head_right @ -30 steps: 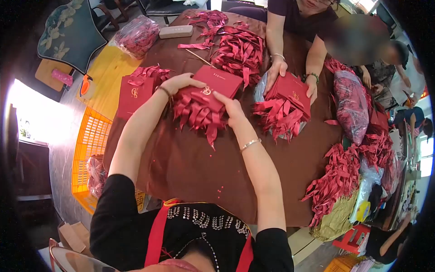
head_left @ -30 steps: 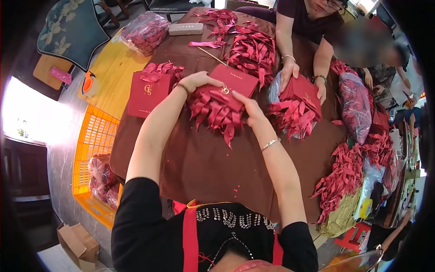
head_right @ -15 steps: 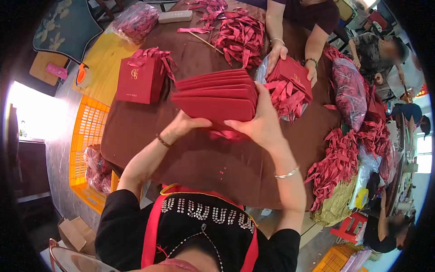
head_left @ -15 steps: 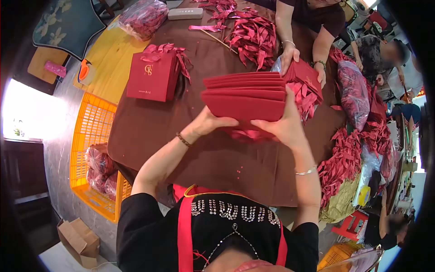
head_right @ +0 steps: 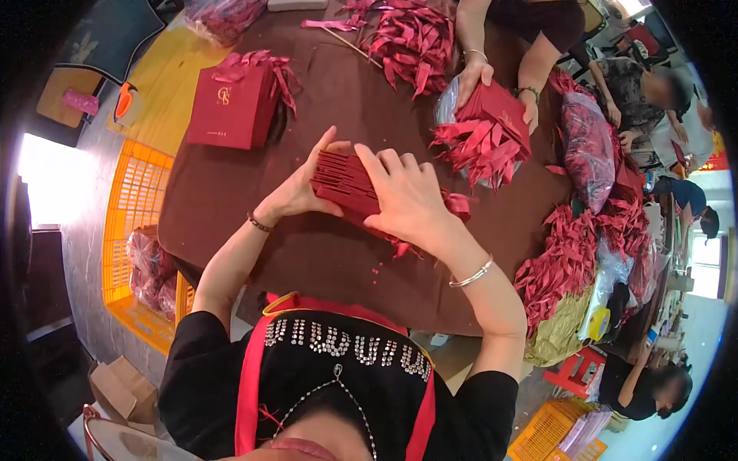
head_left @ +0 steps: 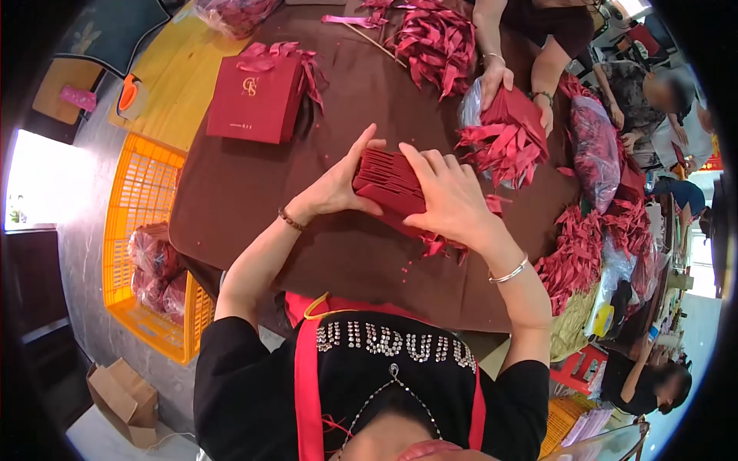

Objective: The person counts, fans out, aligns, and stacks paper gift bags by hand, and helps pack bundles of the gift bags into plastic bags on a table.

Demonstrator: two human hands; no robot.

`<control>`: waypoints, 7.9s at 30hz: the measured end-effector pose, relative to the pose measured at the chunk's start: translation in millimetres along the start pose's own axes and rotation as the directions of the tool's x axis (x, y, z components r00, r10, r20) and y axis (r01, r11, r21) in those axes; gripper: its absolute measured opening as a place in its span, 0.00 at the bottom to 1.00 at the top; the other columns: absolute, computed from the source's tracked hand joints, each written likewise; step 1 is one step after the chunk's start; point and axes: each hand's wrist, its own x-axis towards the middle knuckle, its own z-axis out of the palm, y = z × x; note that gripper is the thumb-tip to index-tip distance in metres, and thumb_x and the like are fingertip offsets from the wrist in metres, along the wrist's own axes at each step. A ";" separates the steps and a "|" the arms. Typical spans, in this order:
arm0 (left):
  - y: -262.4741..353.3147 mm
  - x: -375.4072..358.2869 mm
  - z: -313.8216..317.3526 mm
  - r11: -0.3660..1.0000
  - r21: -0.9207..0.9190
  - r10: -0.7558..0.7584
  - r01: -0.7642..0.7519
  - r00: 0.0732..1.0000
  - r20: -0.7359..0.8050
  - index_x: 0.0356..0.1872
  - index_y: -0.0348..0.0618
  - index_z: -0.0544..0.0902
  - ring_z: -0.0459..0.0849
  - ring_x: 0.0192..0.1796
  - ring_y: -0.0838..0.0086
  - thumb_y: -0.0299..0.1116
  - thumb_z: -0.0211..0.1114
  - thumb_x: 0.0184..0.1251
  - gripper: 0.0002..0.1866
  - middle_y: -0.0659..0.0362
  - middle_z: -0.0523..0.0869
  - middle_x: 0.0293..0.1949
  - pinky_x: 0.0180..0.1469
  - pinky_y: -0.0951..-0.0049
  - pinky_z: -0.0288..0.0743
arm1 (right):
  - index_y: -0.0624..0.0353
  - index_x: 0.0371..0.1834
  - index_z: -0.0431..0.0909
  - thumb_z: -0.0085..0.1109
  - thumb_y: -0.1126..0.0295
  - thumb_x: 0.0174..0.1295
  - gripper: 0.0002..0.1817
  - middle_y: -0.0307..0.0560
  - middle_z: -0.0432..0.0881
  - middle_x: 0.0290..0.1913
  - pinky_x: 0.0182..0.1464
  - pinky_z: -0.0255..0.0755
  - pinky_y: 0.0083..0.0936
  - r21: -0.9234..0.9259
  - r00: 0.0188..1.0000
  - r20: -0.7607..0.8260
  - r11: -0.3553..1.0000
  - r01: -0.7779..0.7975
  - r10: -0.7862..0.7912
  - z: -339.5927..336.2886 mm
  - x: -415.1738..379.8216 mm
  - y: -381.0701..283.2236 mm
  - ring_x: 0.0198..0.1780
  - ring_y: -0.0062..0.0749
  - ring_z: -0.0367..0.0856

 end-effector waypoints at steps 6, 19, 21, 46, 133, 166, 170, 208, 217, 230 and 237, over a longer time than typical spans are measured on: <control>-1.0 -5.4 -1.3 1.000 0.022 -0.015 0.014 0.997 0.079 0.71 0.47 0.36 0.62 0.66 0.64 0.27 0.79 0.35 0.65 0.48 0.58 0.66 0.68 0.67 0.56 | 0.59 0.70 0.44 0.74 0.45 0.27 0.66 0.56 0.56 0.66 0.63 0.55 0.45 0.149 0.996 -0.033 0.986 -0.075 0.081 -5.5 -36.0 22.2 0.64 0.52 0.60; 1.2 8.6 17.6 0.992 -0.117 -0.041 0.049 0.997 0.069 0.65 0.45 0.61 0.70 0.61 0.69 0.23 0.73 0.42 0.44 0.56 0.73 0.58 0.63 0.68 0.64 | 0.63 0.66 0.58 0.56 0.67 0.59 0.32 0.51 0.69 0.60 0.64 0.56 0.26 0.805 0.985 -0.062 0.591 -0.045 0.159 14.0 -41.3 49.7 0.62 0.30 0.66; 4.8 8.5 17.5 0.995 -0.083 -0.048 0.055 0.996 0.076 0.64 0.44 0.61 0.70 0.61 0.69 0.23 0.73 0.42 0.43 0.56 0.73 0.58 0.63 0.68 0.64 | 0.62 0.65 0.60 0.52 0.66 0.64 0.27 0.49 0.72 0.57 0.60 0.60 0.24 0.781 0.974 0.044 0.601 -0.171 0.221 9.1 -32.4 61.5 0.59 0.28 0.68; -8.3 29.7 26.2 0.999 -0.015 0.042 -0.042 0.999 0.023 0.70 0.47 0.36 0.40 0.74 0.62 0.23 0.75 0.35 0.64 0.47 0.41 0.71 0.72 0.66 0.44 | 0.62 0.58 0.69 0.49 0.62 0.66 0.21 0.35 0.75 0.46 0.49 0.64 0.15 0.852 0.943 0.316 0.407 -0.330 0.102 1.2 -16.2 102.2 0.46 0.16 0.69; -16.4 42.8 21.8 0.998 0.044 -0.055 0.049 0.986 0.155 0.59 0.42 0.64 0.72 0.58 0.71 0.22 0.73 0.40 0.40 0.58 0.75 0.53 0.61 0.71 0.65 | 0.56 0.39 0.81 0.52 0.51 0.60 0.19 0.51 0.55 0.69 0.64 0.50 0.49 0.075 0.983 -0.148 0.990 0.117 -0.105 0.5 -51.6 72.1 0.69 0.48 0.51; -4.8 33.4 30.7 0.995 0.064 0.072 -0.075 0.996 0.043 0.63 0.42 0.58 0.76 0.53 0.66 0.22 0.74 0.41 0.45 0.51 0.75 0.53 0.59 0.66 0.68 | 0.58 0.70 0.21 0.75 0.36 0.18 0.83 0.57 0.30 0.72 0.71 0.36 0.38 0.922 0.960 -0.214 0.362 0.138 0.179 71.7 -96.0 44.7 0.73 0.43 0.35; -5.2 28.9 35.1 0.985 0.083 0.152 -0.153 0.988 0.011 0.64 0.44 0.57 0.78 0.51 0.64 0.24 0.75 0.42 0.46 0.49 0.77 0.50 0.57 0.66 0.70 | 0.52 0.71 0.20 0.56 0.24 0.32 0.73 0.58 0.27 0.73 0.71 0.31 0.43 0.875 0.809 -0.457 0.349 0.335 0.369 96.5 -92.8 11.7 0.74 0.44 0.30; -12.0 -3.4 35.8 0.996 0.024 -0.077 0.084 0.974 -0.212 0.58 0.37 0.65 0.73 0.56 0.74 0.31 0.81 0.31 0.46 0.57 0.75 0.54 0.59 0.71 0.66 | 0.62 0.67 0.49 0.73 0.58 0.42 0.52 0.52 0.60 0.61 0.64 0.58 0.32 0.778 0.804 -0.507 0.567 0.272 0.309 83.5 -70.0 -3.1 0.63 0.38 0.61; 32.7 -6.1 16.5 0.906 -0.409 -0.137 0.108 0.990 -0.044 0.62 0.35 0.62 0.64 0.63 0.72 0.44 0.65 0.57 0.36 0.54 0.68 0.60 0.64 0.71 0.58 | 0.57 0.69 0.35 0.77 0.74 0.35 0.63 0.50 0.58 0.59 0.59 0.66 0.33 0.631 0.795 -0.549 0.751 0.193 0.257 104.5 -57.9 21.0 0.58 0.37 0.66; 40.6 11.2 48.2 0.990 -0.140 -0.087 0.031 0.903 -0.421 0.38 0.33 0.77 0.76 0.39 0.78 0.29 0.45 0.63 0.13 0.58 0.81 0.36 0.45 0.79 0.68 | 0.61 0.60 0.54 0.80 0.67 0.30 0.53 0.49 0.59 0.54 0.56 0.65 0.32 0.533 0.760 -0.584 0.841 0.094 0.285 102.3 -53.9 20.4 0.55 0.37 0.65; 34.5 16.2 28.5 0.954 -0.272 -0.235 0.126 0.878 -0.417 0.32 0.35 0.76 0.73 0.35 0.84 0.27 0.54 0.63 0.05 0.63 0.78 0.30 0.40 0.83 0.67 | 0.54 0.59 0.56 0.80 0.71 0.31 0.50 0.56 0.63 0.52 0.50 0.69 0.36 0.388 0.652 -0.751 0.868 0.309 0.104 104.7 -27.9 30.5 0.50 0.46 0.70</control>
